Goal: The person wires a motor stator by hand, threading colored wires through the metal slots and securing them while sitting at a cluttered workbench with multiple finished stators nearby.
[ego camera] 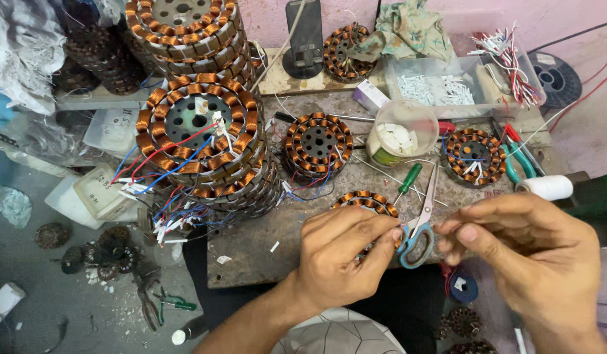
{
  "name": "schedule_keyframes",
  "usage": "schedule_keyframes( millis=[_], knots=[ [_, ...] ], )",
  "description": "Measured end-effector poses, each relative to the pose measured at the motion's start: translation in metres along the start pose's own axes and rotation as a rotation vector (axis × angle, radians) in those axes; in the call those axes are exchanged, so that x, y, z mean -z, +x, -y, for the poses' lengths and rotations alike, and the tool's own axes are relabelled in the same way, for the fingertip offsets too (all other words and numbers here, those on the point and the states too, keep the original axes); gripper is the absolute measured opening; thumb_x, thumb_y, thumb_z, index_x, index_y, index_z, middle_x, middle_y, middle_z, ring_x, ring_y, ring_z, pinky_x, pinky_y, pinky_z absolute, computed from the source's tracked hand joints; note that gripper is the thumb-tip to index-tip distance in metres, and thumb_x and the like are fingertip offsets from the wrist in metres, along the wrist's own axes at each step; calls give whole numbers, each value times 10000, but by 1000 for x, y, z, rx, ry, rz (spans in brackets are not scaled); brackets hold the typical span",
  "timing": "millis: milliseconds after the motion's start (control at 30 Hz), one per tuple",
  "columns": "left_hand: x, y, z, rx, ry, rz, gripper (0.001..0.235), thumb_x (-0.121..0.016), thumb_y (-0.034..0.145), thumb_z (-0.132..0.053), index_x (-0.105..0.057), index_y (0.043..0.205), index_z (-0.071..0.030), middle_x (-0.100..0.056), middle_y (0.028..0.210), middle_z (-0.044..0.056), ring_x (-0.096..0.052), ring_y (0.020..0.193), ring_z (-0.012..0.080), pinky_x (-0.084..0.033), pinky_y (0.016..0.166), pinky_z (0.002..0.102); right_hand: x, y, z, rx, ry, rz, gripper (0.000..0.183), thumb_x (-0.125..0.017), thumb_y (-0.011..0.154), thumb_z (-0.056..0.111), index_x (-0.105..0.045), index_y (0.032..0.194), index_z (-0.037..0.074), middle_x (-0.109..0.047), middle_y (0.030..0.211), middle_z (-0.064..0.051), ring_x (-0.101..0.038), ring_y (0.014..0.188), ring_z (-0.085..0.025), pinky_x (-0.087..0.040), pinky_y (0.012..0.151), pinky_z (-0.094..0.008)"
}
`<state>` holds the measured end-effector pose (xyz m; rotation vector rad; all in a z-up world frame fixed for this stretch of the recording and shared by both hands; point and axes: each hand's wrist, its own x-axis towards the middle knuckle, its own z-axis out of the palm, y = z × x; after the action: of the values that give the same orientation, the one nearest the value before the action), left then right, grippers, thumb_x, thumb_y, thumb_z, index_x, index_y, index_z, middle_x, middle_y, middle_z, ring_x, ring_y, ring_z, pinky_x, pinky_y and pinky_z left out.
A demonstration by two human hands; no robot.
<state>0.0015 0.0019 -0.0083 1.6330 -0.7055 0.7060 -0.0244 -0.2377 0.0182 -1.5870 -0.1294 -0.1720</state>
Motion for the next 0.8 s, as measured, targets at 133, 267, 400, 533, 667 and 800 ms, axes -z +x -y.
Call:
schedule_keyframes(
  millis=[133,267,400,533,667,800],
  knots=[
    [-2,1,0,-77,40,-9,205,-775,890,46,-708,1081,9,-689,910,100,-701,787,253,-556,687,345,-25,-14,-9,78,87,-57,199,-644,906,-166,-676,1098,-124,-732,1043,-268,-768,904,-328,-666,816,-443],
    [-2,3,2,-160,90,-16,284,-750,869,90,-699,1144,41,-671,908,109,-702,799,262,-571,731,371,-45,-18,-10,91,217,-60,222,-642,855,-187,-684,1064,-124,-693,1104,-236,-762,913,-338,-659,810,-446],
    [0,3,4,-229,154,-6,279,-742,889,92,-678,1159,62,-676,952,124,-717,843,275,-596,777,381,-52,-17,-12,55,320,-66,279,-658,871,-158,-676,1143,-97,-731,997,-245,-778,861,-328,-664,734,-434],
    [1,4,6,-315,183,7,277,-740,878,50,-676,1147,77,-698,1002,145,-728,887,283,-610,803,399,-53,-15,-22,72,381,-48,218,-681,903,-137,-657,1113,-88,-746,961,-230,-773,818,-299,-657,713,-412],
    [4,4,6,-357,282,26,269,-738,900,32,-691,1163,60,-715,1046,138,-736,959,270,-625,871,401,-52,-18,-29,36,312,-64,185,-688,906,-128,-673,1090,-119,-747,917,-234,-761,792,-289,-649,709,-406],
    [8,3,8,-422,333,50,254,-738,936,-14,-696,1175,63,-717,1059,148,-735,983,269,-623,905,403,-48,-15,-35,-28,316,-39,174,-687,892,-124,-681,1066,-131,-754,898,-243,-758,748,-291,-643,678,-397]
  ],
)
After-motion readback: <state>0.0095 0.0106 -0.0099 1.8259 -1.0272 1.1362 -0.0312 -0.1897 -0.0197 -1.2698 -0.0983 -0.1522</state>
